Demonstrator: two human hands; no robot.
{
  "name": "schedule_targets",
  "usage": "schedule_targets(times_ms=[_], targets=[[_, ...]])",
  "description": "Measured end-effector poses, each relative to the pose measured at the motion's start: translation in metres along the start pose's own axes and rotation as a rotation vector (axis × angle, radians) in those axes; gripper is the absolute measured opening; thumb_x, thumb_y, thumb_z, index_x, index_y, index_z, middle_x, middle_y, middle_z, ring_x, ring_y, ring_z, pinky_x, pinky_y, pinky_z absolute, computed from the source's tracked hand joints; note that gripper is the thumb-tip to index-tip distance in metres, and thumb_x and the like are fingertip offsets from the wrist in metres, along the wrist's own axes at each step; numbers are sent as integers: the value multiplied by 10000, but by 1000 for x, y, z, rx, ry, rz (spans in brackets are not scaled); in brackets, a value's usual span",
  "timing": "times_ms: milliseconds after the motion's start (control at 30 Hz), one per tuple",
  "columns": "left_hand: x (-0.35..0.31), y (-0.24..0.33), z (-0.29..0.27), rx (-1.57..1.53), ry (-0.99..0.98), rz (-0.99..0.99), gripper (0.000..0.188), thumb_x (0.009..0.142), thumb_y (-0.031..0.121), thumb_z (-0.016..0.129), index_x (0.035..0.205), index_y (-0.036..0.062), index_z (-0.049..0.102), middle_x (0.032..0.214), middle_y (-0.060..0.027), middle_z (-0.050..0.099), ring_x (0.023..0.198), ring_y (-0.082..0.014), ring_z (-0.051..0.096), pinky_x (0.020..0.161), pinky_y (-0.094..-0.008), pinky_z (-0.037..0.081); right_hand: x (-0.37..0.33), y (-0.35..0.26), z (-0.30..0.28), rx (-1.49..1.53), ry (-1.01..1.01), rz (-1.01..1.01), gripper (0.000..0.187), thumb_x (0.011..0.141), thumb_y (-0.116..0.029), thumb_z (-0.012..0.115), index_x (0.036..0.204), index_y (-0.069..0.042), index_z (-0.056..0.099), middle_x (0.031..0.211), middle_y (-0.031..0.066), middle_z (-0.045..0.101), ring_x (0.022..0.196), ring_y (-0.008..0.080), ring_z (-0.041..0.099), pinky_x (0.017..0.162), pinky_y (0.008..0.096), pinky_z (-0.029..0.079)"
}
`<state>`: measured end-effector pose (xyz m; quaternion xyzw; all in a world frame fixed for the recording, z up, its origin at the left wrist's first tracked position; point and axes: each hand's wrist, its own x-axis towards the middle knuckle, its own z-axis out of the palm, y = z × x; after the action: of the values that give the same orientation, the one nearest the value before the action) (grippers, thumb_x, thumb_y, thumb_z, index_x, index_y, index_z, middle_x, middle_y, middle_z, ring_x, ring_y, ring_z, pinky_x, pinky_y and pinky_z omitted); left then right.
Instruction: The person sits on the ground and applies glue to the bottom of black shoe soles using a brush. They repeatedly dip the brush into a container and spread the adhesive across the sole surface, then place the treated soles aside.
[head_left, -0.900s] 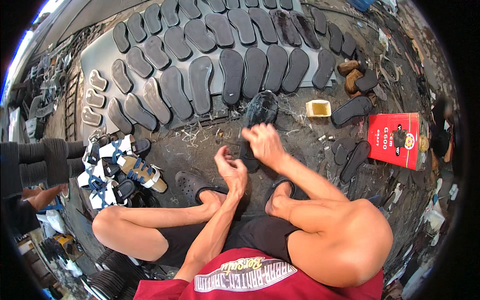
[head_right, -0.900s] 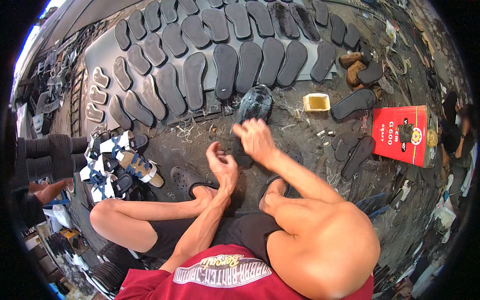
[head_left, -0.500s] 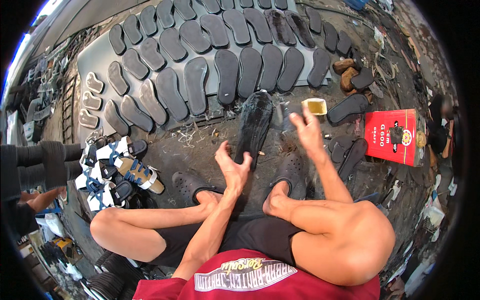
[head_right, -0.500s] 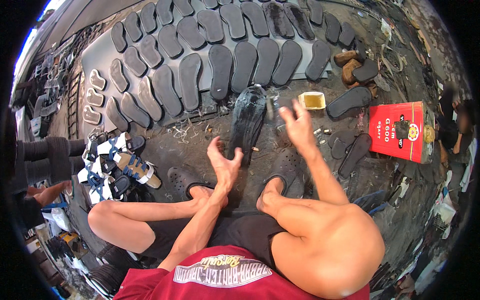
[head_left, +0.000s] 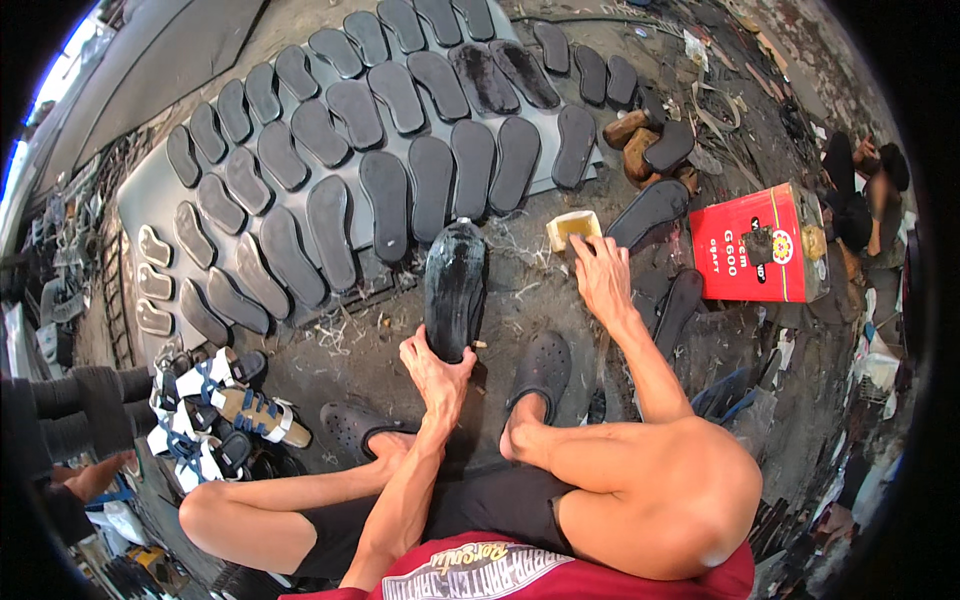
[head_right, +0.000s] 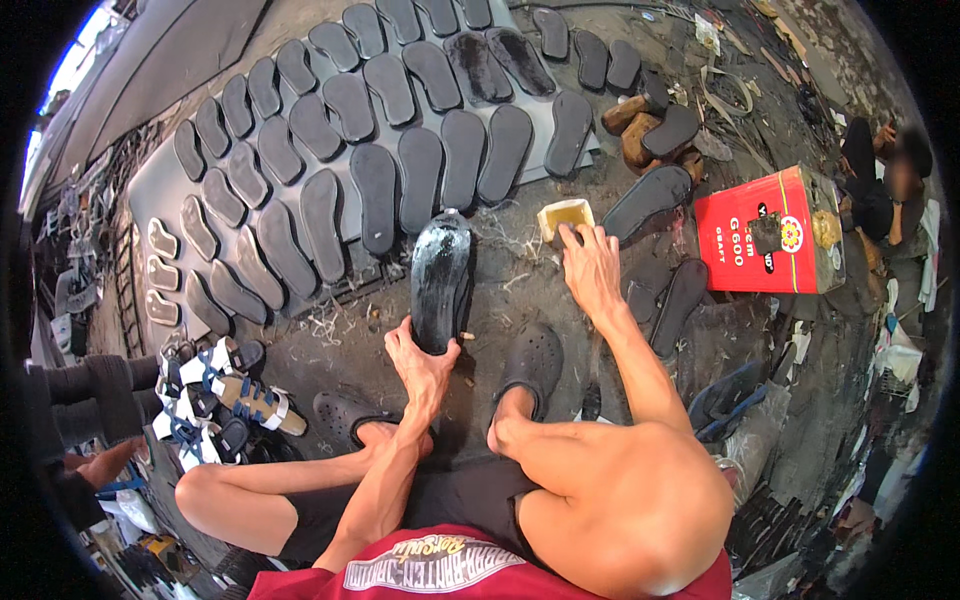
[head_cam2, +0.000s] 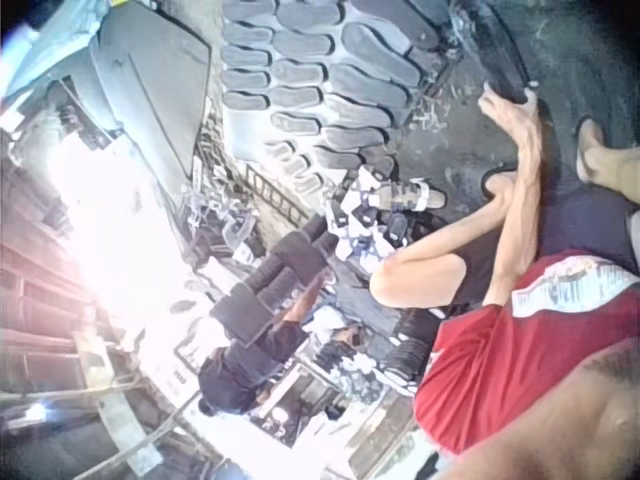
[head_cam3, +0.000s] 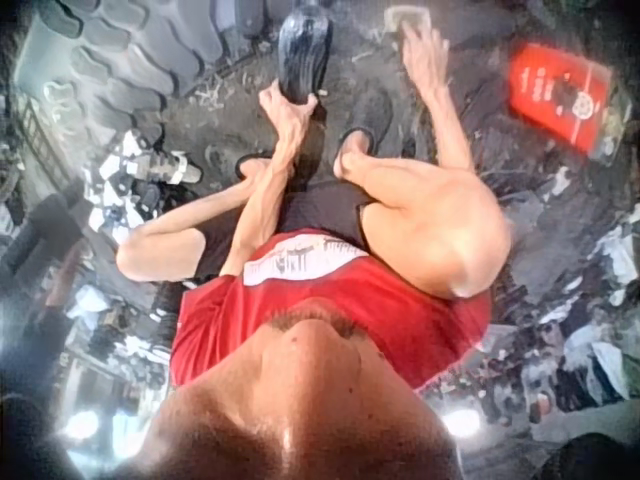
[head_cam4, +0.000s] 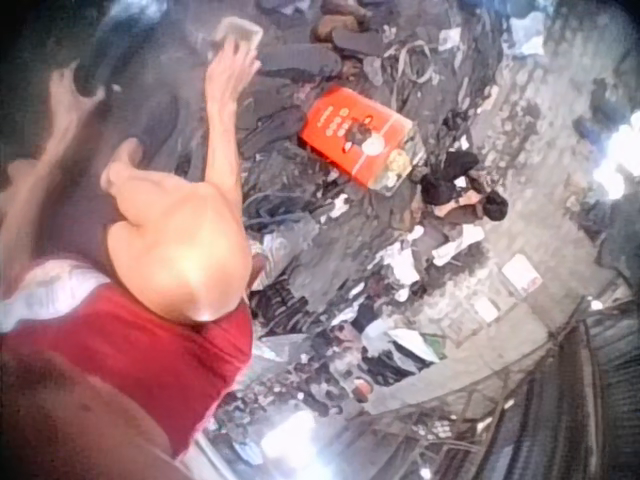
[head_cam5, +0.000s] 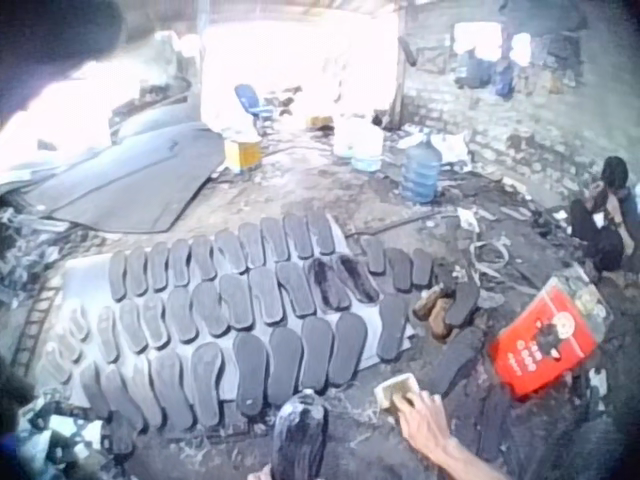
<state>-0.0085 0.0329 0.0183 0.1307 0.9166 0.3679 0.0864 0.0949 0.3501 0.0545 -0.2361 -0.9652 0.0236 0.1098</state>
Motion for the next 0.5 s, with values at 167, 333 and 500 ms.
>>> schedule_targets(times_ms=[167,333,500], targets=[[18,4,-29,-144,-119,-269,768,731,335,957,1292,-130,712,1032,-142,675,932,-289,694,890,-405,589,12,-11,-47,148,1,149,327,990,-141,683,1306,-102,754,1123,97,698,1104,308,620,956,483,450],[73,73,-96,-1190,-382,-852,289,975,337,821,1084,76,762,819,47,647,671,-114,531,794,-322,515,19,2,-52,273,141,274,313,974,-112,685,1280,-100,751,1125,103,721,1084,329,636,947,482,459],[226,126,-55,-1288,-431,-648,366,967,436,832,954,87,722,785,-18,706,632,-160,556,642,-291,485,14,2,-43,381,99,356,322,996,-93,668,1310,-92,740,1144,117,720,1097,344,633,957,469,446]])
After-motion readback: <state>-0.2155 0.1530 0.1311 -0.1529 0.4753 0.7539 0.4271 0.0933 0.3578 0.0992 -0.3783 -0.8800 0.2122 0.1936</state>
